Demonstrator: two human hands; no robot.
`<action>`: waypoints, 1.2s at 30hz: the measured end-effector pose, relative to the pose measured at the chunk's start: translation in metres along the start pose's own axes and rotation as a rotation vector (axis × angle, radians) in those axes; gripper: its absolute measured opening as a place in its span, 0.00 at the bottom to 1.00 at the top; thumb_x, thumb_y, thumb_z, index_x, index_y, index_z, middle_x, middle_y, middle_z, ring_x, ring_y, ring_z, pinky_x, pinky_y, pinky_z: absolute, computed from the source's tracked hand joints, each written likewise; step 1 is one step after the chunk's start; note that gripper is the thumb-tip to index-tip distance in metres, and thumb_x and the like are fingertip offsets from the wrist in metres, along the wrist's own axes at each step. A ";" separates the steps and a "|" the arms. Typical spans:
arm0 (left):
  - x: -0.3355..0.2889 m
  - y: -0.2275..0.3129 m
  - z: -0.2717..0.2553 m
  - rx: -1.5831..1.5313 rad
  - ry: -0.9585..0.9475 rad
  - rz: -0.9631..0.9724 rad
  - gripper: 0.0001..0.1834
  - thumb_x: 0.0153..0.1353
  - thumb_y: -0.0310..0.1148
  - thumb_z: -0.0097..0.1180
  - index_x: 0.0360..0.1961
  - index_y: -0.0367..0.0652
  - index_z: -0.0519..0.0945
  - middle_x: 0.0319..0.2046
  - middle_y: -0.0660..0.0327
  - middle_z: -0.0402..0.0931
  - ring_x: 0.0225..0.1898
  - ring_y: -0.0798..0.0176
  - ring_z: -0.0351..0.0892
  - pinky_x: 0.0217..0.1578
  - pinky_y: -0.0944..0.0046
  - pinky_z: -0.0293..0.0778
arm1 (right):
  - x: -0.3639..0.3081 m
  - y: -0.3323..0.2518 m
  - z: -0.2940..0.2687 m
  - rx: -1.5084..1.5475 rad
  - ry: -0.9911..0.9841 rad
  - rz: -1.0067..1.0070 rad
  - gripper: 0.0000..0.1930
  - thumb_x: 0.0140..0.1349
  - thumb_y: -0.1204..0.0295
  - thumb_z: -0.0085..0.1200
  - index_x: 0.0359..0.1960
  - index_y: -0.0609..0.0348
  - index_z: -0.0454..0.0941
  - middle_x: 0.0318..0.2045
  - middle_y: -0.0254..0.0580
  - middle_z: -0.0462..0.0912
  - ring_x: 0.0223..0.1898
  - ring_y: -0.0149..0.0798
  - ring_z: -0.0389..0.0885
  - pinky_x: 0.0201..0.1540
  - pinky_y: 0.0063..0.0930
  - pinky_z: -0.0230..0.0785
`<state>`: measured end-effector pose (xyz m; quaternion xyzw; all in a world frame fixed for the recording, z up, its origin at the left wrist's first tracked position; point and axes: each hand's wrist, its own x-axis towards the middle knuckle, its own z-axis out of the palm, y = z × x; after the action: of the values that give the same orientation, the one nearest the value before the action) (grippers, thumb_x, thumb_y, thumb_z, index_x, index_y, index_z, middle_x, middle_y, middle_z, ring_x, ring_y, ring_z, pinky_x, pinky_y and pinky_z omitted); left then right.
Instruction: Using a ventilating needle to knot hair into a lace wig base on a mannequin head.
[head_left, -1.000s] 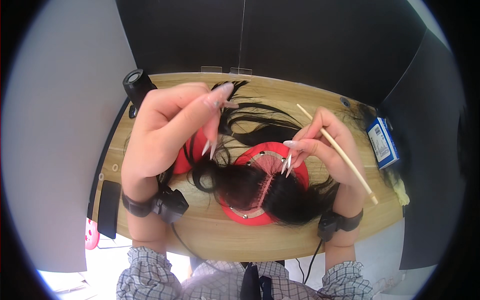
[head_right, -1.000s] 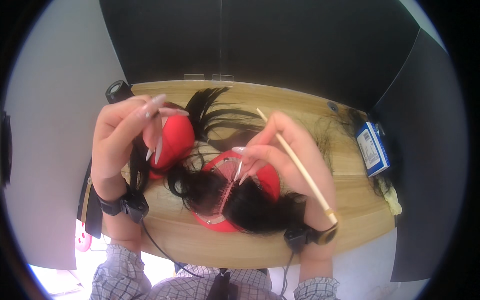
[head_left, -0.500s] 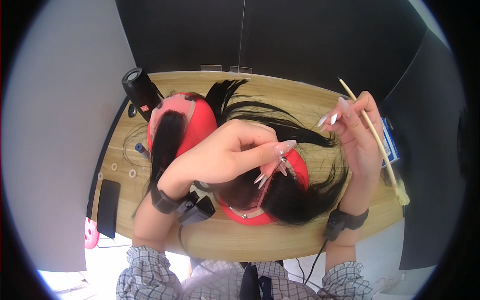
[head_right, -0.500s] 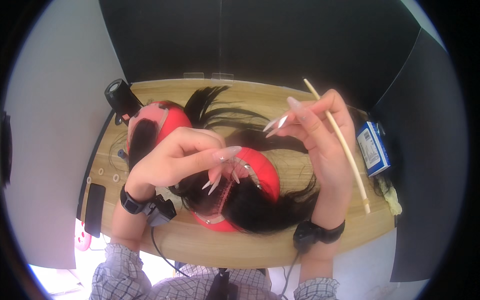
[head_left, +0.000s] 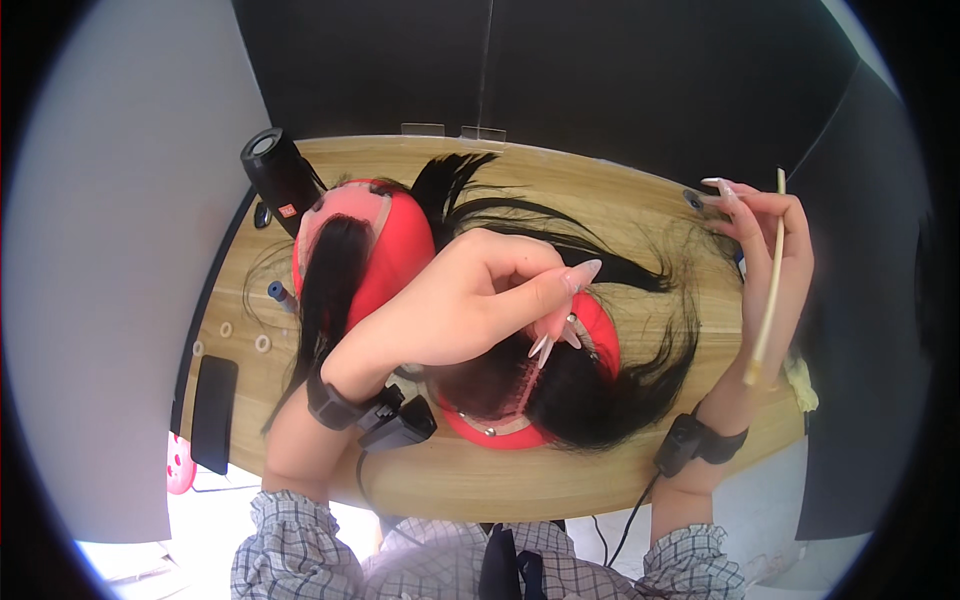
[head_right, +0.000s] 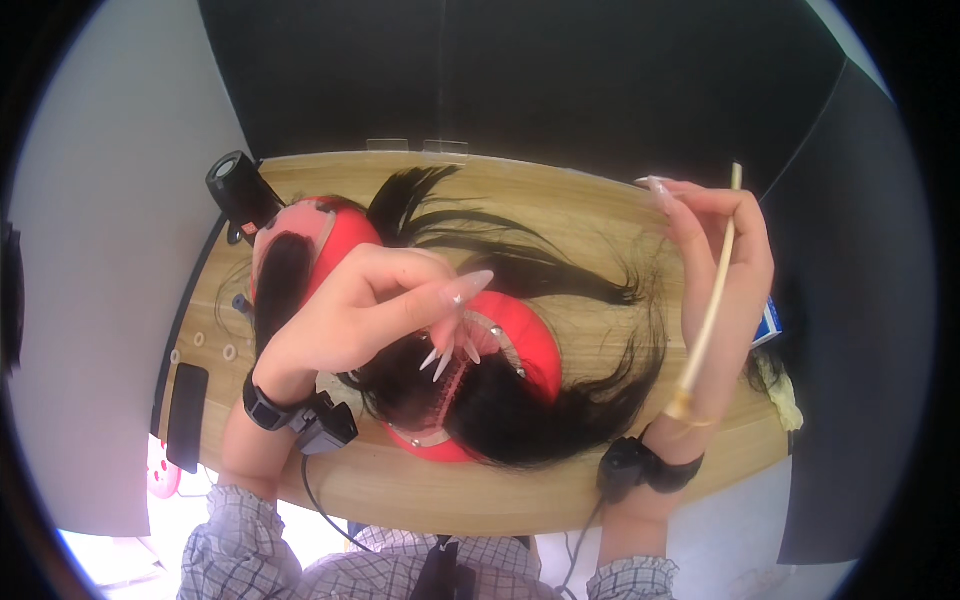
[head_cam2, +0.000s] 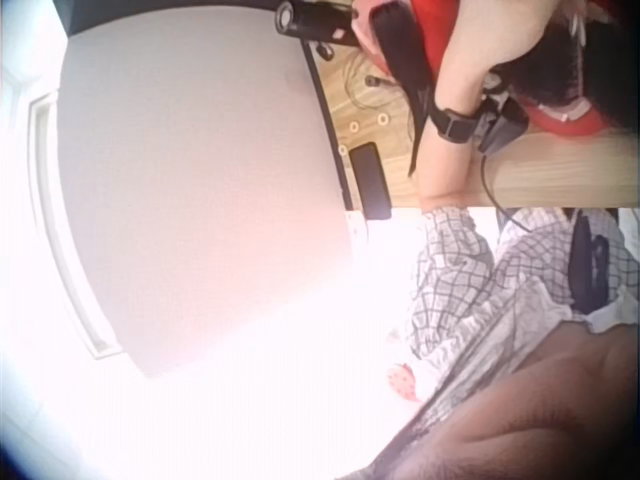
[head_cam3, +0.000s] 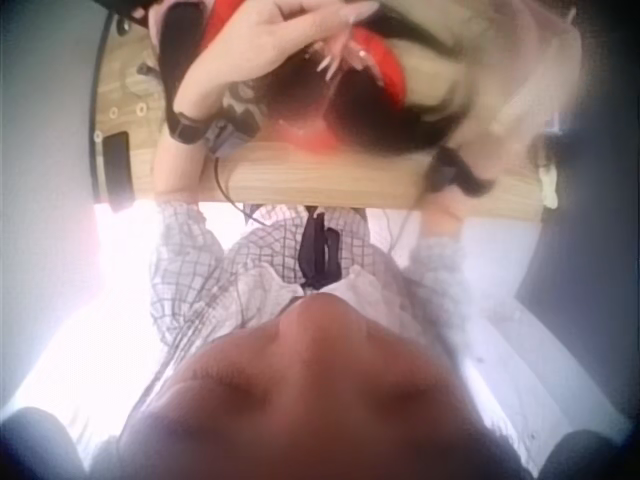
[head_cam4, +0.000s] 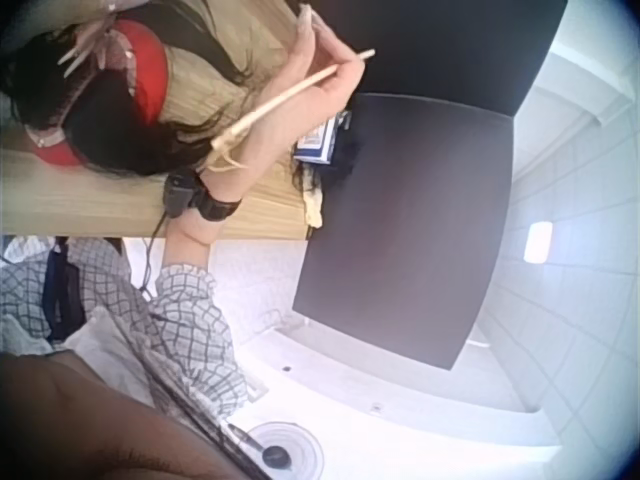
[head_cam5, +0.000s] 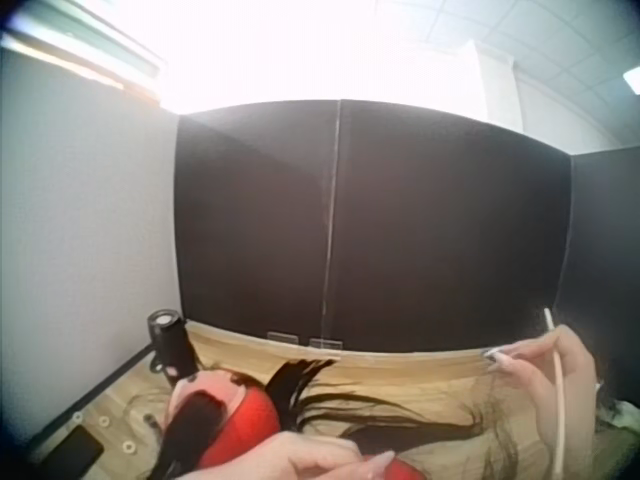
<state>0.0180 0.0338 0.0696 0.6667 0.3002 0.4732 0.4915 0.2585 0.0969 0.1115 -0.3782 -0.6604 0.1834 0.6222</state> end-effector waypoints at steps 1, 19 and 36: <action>0.001 0.002 0.001 -0.001 0.018 -0.001 0.21 0.70 0.37 0.51 0.19 0.37 0.76 0.17 0.66 0.75 0.23 0.76 0.72 0.27 0.73 0.69 | -0.002 -0.004 -0.002 0.001 0.000 -0.001 0.05 0.63 0.74 0.57 0.33 0.64 0.76 0.32 0.44 0.83 0.38 0.32 0.82 0.42 0.24 0.75; -0.002 0.019 -0.004 -0.079 0.153 -0.032 0.20 0.70 0.33 0.48 0.21 0.35 0.78 0.20 0.64 0.75 0.24 0.73 0.74 0.31 0.71 0.70 | -0.043 -0.022 0.046 -0.075 -1.044 0.280 0.10 0.50 0.69 0.67 0.32 0.61 0.85 0.24 0.45 0.84 0.25 0.36 0.82 0.33 0.27 0.72; -0.017 0.040 -0.033 0.092 -0.079 0.050 0.19 0.67 0.31 0.52 0.18 0.35 0.78 0.19 0.63 0.75 0.25 0.72 0.72 0.36 0.71 0.70 | -0.039 -0.043 0.029 0.057 -0.580 0.252 0.01 0.54 0.82 0.58 0.26 0.67 0.81 0.21 0.37 0.82 0.24 0.24 0.77 0.27 0.18 0.68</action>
<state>-0.0220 0.0175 0.1041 0.7140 0.2854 0.4443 0.4596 0.2163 0.0475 0.1105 -0.3716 -0.7527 0.3777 0.3907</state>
